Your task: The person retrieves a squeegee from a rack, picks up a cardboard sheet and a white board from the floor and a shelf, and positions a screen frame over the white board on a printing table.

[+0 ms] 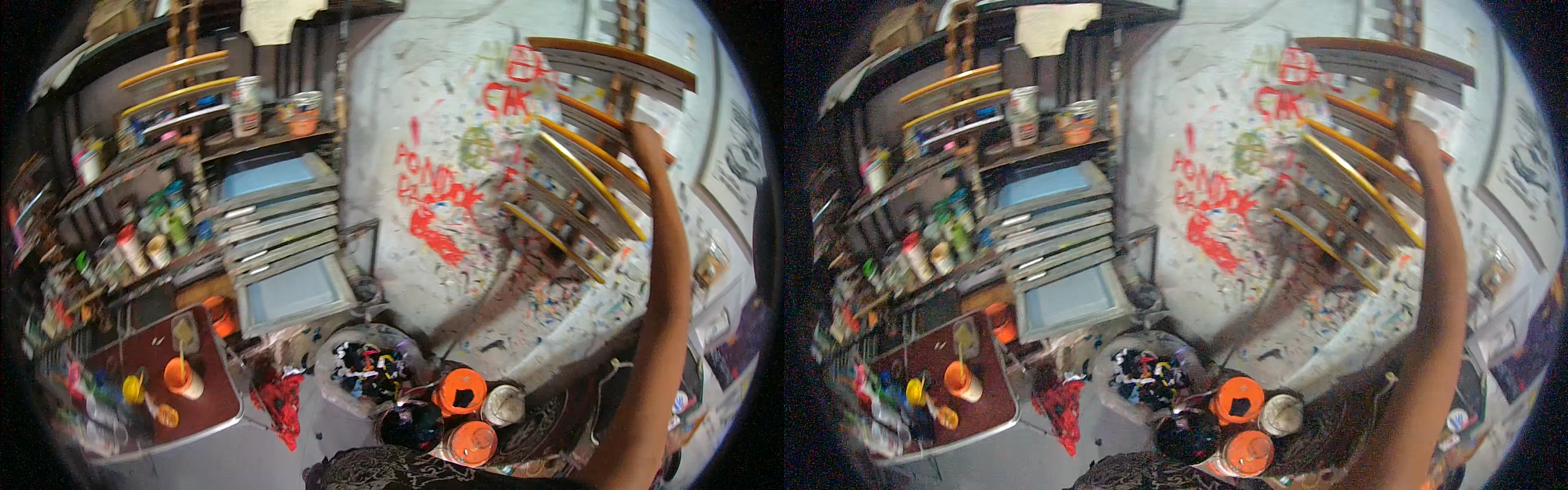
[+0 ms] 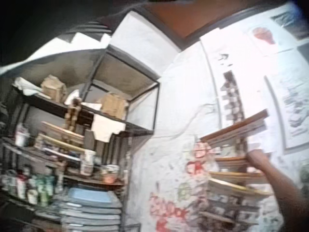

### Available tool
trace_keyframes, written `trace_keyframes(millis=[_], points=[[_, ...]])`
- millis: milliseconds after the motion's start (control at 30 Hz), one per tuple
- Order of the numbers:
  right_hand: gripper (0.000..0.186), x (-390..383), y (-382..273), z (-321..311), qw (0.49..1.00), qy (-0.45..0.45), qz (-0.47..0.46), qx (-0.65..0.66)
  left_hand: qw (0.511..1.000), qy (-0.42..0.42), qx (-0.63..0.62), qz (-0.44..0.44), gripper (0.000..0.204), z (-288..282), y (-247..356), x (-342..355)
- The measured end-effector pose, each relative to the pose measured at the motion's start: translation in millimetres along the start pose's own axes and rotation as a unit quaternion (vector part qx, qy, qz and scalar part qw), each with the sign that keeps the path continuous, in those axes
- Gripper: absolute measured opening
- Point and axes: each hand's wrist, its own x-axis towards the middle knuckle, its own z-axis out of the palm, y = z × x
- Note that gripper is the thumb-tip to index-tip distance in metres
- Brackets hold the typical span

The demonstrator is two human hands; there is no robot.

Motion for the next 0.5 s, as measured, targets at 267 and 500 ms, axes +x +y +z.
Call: trace_keyframes(millis=[267,500], points=[[0.027,-1,27,-2,0.995,0.077,0.011,0.059,0.987,0.031,-0.147,0.060,0.026,-42,-99,34],[0.034,-60,-1,-100,0.970,0.218,0.073,0.081,0.931,0.183,0.199,0.246,0.036,-14,-16,-14]])
